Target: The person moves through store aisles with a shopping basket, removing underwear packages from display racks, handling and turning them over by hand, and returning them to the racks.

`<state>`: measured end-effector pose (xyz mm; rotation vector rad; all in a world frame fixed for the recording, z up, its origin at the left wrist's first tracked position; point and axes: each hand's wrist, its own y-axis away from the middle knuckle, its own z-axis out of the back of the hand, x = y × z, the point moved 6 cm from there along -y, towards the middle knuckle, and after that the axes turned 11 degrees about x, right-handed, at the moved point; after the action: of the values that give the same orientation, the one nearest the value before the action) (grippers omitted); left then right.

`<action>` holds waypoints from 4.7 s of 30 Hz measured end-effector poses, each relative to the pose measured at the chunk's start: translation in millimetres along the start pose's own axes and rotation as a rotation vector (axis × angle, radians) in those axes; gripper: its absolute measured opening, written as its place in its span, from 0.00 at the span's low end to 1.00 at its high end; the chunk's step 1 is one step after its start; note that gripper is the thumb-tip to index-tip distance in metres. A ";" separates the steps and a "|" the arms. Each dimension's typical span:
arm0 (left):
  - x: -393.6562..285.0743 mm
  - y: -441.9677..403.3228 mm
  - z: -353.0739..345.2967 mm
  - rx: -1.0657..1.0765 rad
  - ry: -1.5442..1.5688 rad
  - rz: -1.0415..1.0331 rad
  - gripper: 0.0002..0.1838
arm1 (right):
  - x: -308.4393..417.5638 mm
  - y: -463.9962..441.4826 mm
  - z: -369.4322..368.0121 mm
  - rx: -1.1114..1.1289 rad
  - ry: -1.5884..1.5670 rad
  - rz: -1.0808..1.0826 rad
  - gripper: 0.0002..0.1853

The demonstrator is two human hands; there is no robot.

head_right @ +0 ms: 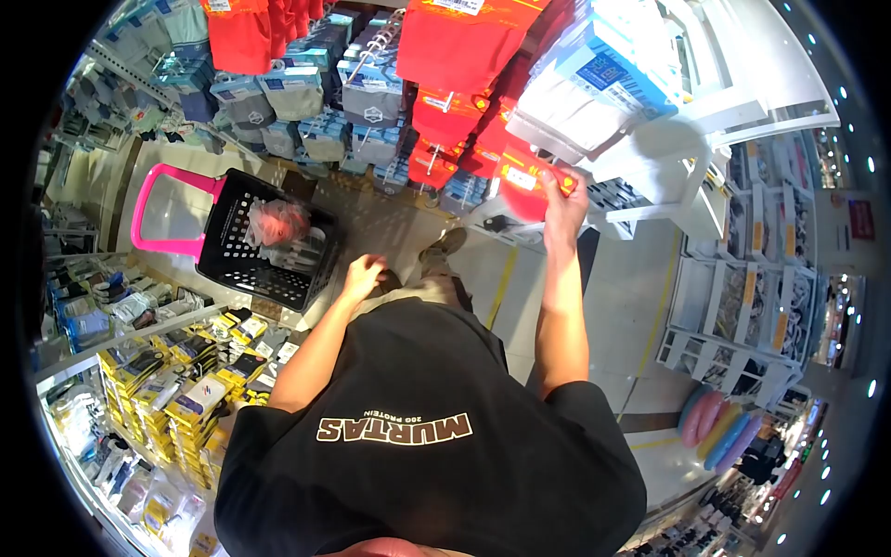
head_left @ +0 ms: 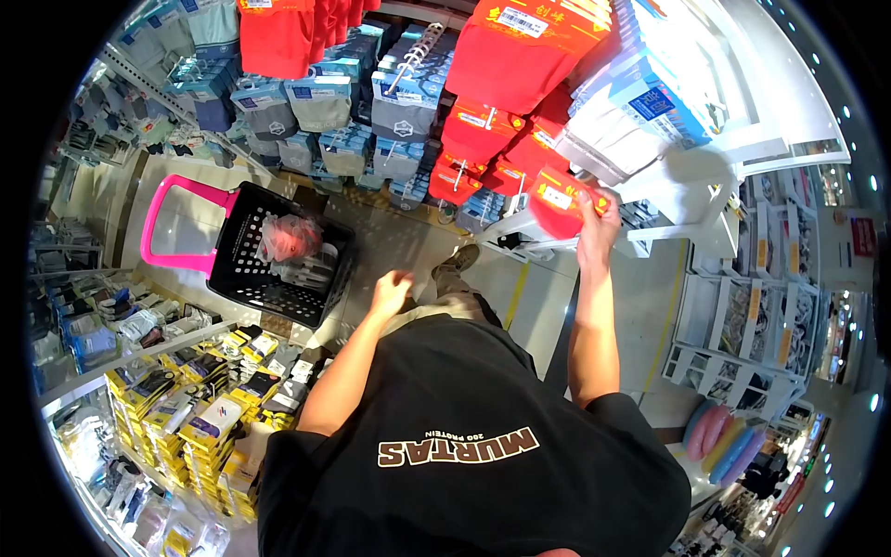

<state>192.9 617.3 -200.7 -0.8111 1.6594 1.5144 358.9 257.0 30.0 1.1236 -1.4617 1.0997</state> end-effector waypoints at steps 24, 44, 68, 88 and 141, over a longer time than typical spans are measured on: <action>226.5 39.5 101.2 -0.339 -0.145 0.188 0.16 | -326.5 182.2 78.4 0.226 0.563 -1.190 0.16; 57.2 -39.9 75.9 -0.146 -0.241 0.070 0.16 | -325.9 66.2 -32.6 0.758 0.759 -0.428 0.17; -313.6 -127.7 -36.1 0.241 0.114 -0.589 0.11 | -396.2 158.6 126.2 0.658 0.706 -0.628 0.03; -281.2 -51.8 -6.7 0.358 0.457 -0.206 0.10 | -28.2 1.3 -142.6 0.356 -0.088 -0.302 0.20; -214.0 12.5 15.2 0.234 0.515 -0.057 0.16 | -92.0 82.5 -181.2 0.343 -0.107 -0.431 0.10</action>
<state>297.4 628.3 -13.2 -1.1717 2.1128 1.0957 317.6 459.4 -43.7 1.6700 -1.0562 1.0108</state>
